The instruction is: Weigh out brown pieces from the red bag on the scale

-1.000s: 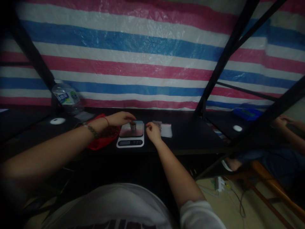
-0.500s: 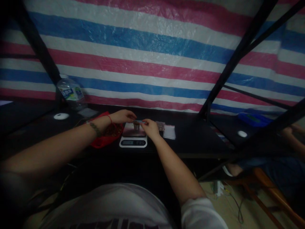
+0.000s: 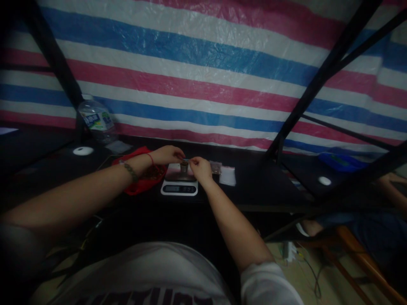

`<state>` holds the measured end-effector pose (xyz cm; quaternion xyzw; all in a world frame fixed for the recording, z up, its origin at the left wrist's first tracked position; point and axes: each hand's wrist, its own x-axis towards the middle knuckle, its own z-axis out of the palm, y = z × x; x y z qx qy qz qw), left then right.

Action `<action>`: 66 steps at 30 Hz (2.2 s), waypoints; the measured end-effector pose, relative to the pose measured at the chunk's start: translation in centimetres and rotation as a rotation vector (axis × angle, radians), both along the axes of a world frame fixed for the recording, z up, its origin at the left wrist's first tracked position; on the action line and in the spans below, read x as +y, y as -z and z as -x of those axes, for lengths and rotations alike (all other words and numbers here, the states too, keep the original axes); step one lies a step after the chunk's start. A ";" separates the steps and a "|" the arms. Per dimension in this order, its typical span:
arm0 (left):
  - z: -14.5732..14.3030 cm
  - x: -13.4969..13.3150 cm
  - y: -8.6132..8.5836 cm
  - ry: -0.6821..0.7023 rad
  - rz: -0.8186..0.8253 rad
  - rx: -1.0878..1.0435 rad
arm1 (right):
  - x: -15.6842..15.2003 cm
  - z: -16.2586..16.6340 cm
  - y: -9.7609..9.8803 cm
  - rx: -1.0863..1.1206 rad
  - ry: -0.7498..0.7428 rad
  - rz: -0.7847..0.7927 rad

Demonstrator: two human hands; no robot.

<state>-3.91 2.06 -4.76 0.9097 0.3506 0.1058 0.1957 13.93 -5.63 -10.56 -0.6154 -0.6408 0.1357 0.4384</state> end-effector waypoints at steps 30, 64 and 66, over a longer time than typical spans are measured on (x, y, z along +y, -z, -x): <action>-0.6 -1.4 0.0 -0.068 -0.119 0.032 | -1.4 0.3 0.5 -0.244 -0.068 -0.013; 0.9 -1.8 -1.3 -0.214 -0.050 0.010 | -1.7 -2.9 -1.4 -0.198 0.121 0.051; 2.1 -2.4 -2.0 -0.237 -0.113 -0.044 | -2.4 -5.4 -1.9 -0.361 0.158 0.192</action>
